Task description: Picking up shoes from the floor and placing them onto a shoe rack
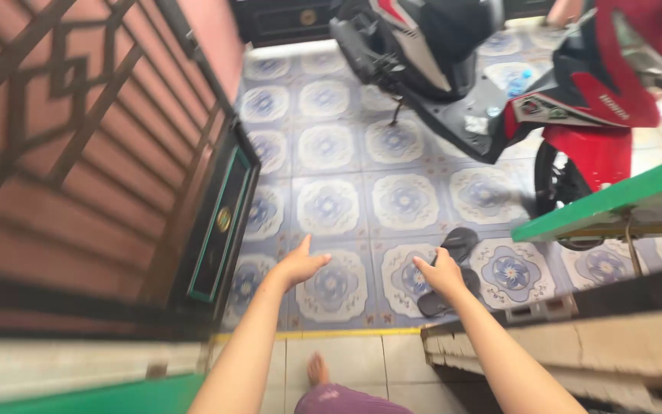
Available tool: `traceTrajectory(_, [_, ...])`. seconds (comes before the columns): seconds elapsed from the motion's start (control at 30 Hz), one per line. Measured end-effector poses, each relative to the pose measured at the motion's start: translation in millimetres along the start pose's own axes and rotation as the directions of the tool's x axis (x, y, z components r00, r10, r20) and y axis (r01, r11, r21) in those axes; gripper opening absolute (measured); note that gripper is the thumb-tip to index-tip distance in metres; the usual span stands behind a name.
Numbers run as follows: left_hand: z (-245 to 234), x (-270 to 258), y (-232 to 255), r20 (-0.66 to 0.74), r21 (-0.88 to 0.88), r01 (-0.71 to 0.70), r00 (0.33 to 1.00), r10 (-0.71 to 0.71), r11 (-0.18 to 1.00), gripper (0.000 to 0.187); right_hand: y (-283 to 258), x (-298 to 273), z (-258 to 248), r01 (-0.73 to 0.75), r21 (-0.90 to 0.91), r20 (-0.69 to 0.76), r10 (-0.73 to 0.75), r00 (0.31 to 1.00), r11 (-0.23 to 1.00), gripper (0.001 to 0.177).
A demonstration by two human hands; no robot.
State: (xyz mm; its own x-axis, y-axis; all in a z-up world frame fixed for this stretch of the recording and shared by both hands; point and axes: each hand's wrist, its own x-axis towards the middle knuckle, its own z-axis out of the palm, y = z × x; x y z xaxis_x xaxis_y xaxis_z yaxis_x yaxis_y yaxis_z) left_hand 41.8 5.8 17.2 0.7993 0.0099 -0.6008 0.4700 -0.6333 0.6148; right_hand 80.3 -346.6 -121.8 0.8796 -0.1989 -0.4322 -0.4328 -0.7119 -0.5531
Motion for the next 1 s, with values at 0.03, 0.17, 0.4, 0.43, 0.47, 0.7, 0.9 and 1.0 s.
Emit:
traceTrajectory(0.03, [-13,14,15,0.048,0.048,0.018,0.999,-0.021,0.999,0.098,-7,6,-12,-0.040,0.014,-0.021,0.040,0.999,0.999,0.086])
traceTrajectory(0.17, [-37,138,47,0.119,0.132,-0.081,0.991,0.065,0.988,0.099,-10,45,-33,-0.147,0.086,-0.118,0.157,0.981,0.985,0.090])
traceTrajectory(0.4, [25,300,106,0.307,0.277,-0.269,0.934,0.180,0.923,0.095,44,80,-6,-0.377,0.278,-0.207,0.438,0.875,0.884,0.087])
traceTrajectory(0.43, [50,324,111,0.333,0.277,-0.279,0.926,0.181,0.920,0.099,66,90,4,-0.404,0.271,-0.243,0.468,0.850,0.874,0.085])
traceTrajectory(0.47, [61,326,125,0.359,0.285,-0.309,0.912,0.198,0.907,0.099,73,91,7,-0.419,0.292,-0.261,0.493,0.830,0.860,0.085])
traceTrajectory(0.7, [202,398,134,0.435,0.204,-0.397,0.856,0.281,0.895,0.084,159,151,49,-0.549,0.404,-0.231,0.662,0.713,0.732,0.081])
traceTrajectory(0.9, [299,504,123,0.376,0.003,-0.566,0.765,0.523,0.824,0.074,240,270,91,-0.392,0.535,-0.367,0.624,0.690,0.748,0.085])
traceTrajectory(1.0, [340,558,104,0.358,-0.072,-0.567,0.753,0.551,0.821,0.073,285,338,119,-0.365,0.548,-0.408,0.621,0.669,0.753,0.087])
